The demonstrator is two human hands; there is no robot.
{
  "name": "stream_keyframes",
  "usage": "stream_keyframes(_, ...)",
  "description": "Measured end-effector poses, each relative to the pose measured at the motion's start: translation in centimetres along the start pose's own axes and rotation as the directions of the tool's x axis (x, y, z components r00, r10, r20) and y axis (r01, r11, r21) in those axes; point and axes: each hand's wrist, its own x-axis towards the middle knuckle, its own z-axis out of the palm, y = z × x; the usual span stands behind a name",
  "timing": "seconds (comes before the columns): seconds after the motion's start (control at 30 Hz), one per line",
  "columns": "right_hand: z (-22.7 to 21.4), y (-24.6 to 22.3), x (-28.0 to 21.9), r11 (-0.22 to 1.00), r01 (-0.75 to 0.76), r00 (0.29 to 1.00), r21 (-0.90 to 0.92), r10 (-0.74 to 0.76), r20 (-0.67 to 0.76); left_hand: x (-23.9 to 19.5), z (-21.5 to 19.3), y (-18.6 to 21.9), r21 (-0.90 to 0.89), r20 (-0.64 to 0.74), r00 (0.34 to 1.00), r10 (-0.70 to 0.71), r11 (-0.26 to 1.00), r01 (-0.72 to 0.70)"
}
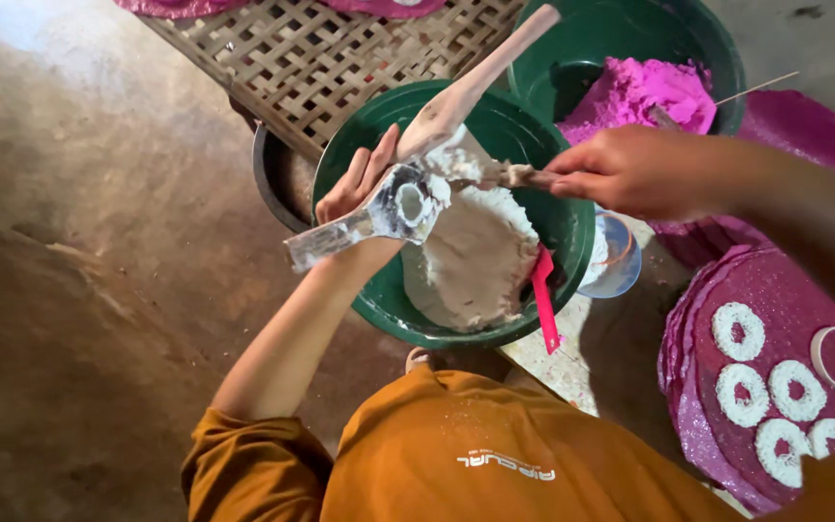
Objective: The person creates small circular dough shapes by pressing a mold into a large mass of white dough and then placing the individual pieces onto a pink textured surface.
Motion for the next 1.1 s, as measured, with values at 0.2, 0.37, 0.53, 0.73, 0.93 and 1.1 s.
stream_keyframes(0.2,0.3,0.6,-3.0,0.999,-0.036,0.999,0.037,0.034,0.028,-0.6,-0.7,-0.8,0.011,0.071,0.993,-0.092,0.996,0.091)
stream_keyframes(0.37,0.9,-3.8,-2.1,1.0,0.026,0.988,0.009,-0.027,0.155,-1.0,0.8,0.7,-0.187,0.096,0.989,-0.116,0.973,0.132)
stream_keyframes(0.53,8.6,-6.8,1.4,0.701,0.033,0.953,-0.713,-0.238,-0.19,-1.4,3.3,2.8,-0.376,0.409,0.898,-0.161,0.867,0.327)
stream_keyframes(0.73,9.7,-4.3,-2.9,0.586,0.107,0.736,-0.803,-0.59,-0.332,-3.9,2.6,0.2,-0.416,0.497,0.786,-0.367,0.695,0.587)
stream_keyframes(0.93,9.9,-4.1,-3.6,0.928,0.354,0.677,-0.112,-0.337,-0.654,-2.7,3.2,-1.2,-0.103,-0.006,0.972,-0.234,0.967,0.232)
stream_keyframes(1.1,18.3,-3.1,1.4,0.712,0.678,0.552,0.182,-0.33,-0.766,-1.4,3.9,-0.4,0.079,0.059,0.945,-0.322,0.945,0.317)
